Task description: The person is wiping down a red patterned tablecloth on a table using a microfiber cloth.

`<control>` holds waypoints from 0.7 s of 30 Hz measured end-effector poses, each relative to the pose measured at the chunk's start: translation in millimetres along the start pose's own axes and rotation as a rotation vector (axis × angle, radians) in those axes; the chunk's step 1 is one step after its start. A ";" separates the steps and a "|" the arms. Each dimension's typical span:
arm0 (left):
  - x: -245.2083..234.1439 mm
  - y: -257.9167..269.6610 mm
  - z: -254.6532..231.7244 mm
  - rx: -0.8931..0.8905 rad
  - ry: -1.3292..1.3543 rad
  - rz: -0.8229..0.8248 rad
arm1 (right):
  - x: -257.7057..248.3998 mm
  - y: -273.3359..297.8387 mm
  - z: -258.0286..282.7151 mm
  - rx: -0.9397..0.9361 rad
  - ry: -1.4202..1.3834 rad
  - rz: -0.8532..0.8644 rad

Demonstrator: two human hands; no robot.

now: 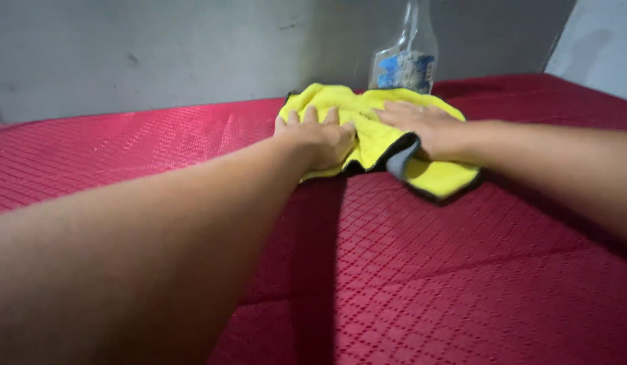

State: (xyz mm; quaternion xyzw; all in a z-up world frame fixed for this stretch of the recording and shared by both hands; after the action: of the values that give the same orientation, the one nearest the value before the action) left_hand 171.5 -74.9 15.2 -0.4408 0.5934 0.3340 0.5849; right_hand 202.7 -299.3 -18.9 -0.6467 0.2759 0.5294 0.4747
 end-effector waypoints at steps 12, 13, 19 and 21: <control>-18.5 101.1 -22.0 0.259 -0.099 -0.066 | -21.7 82.4 51.3 0.079 0.072 0.141; -20.5 107.6 -19.6 0.257 -0.101 -0.072 | -31.0 89.5 59.3 0.076 0.074 0.137; -18.0 135.4 -17.0 0.726 -0.164 -0.167 | -72.4 128.0 96.8 0.065 0.042 0.246; -17.3 123.5 -12.9 0.611 0.000 -0.035 | -71.4 131.5 82.5 -0.110 -0.011 0.264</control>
State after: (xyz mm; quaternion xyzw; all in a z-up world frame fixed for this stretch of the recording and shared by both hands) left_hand 52.2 -36.4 18.7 -0.2545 0.6586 0.1298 0.6962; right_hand 34.3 -287.1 7.3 -0.6268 0.3263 0.6052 0.3665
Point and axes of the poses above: each hand's wrist, its own y-axis away from the middle knuckle, its own x-axis out of the palm, z = x × y, the point moved 4 cm from there along -y, towards the middle knuckle, and after that the axes turned 8 degrees about -z, right-handed, at the moved point
